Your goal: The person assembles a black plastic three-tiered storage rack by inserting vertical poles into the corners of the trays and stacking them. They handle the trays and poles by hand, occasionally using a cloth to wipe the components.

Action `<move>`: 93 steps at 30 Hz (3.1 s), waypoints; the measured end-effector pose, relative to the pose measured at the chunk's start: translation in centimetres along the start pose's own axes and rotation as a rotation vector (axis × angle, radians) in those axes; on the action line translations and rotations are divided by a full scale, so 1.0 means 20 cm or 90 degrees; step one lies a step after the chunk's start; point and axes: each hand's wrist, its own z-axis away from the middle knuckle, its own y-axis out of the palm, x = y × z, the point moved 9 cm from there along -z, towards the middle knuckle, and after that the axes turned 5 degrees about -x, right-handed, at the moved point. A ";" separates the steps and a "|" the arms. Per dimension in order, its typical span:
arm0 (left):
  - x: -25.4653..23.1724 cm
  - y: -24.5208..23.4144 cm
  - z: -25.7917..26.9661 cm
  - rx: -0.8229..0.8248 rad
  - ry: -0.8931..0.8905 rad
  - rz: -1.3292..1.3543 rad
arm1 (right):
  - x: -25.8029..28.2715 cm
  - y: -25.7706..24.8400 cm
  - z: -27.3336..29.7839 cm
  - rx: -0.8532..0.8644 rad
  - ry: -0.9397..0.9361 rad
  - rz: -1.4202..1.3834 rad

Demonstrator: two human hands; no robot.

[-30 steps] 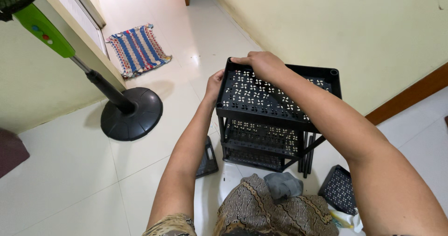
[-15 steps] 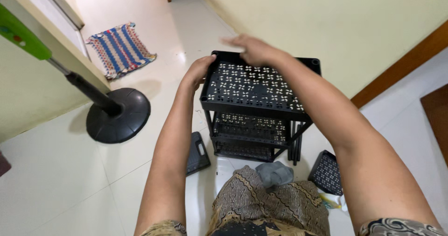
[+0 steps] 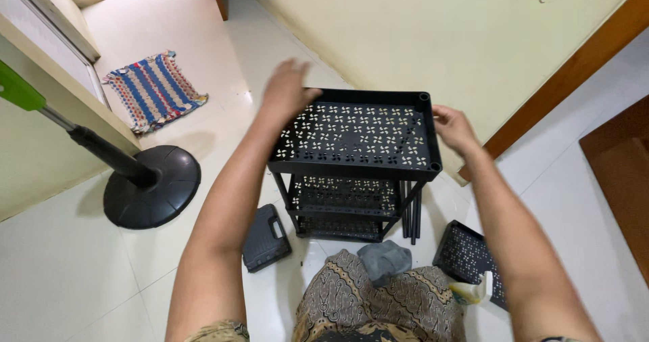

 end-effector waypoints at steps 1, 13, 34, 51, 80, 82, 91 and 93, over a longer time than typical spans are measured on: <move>-0.14 0.07 -0.03 0.067 0.046 0.020 | -0.04 0.03 0.01 -0.023 0.018 -0.041; -1.05 0.64 -0.26 0.260 0.033 0.095 | 0.04 0.16 0.08 -0.043 -0.020 -0.226; -1.01 0.68 -0.26 0.222 0.031 0.141 | 1.09 -0.14 0.32 -0.164 -0.311 -0.036; -1.03 0.49 -0.31 0.043 0.209 0.066 | 0.70 0.15 0.29 -0.126 -0.148 0.212; -1.33 0.11 0.63 0.052 0.296 0.139 | -0.14 0.41 0.75 -0.121 0.038 -0.307; -1.33 0.12 0.62 0.079 0.287 0.125 | -0.14 0.40 0.74 -0.093 0.046 -0.305; -1.33 0.15 0.66 0.041 0.312 0.085 | -0.17 0.40 0.75 -0.145 0.060 -0.254; -1.34 0.15 0.65 0.030 0.321 0.074 | -0.17 0.40 0.73 -0.098 0.075 -0.222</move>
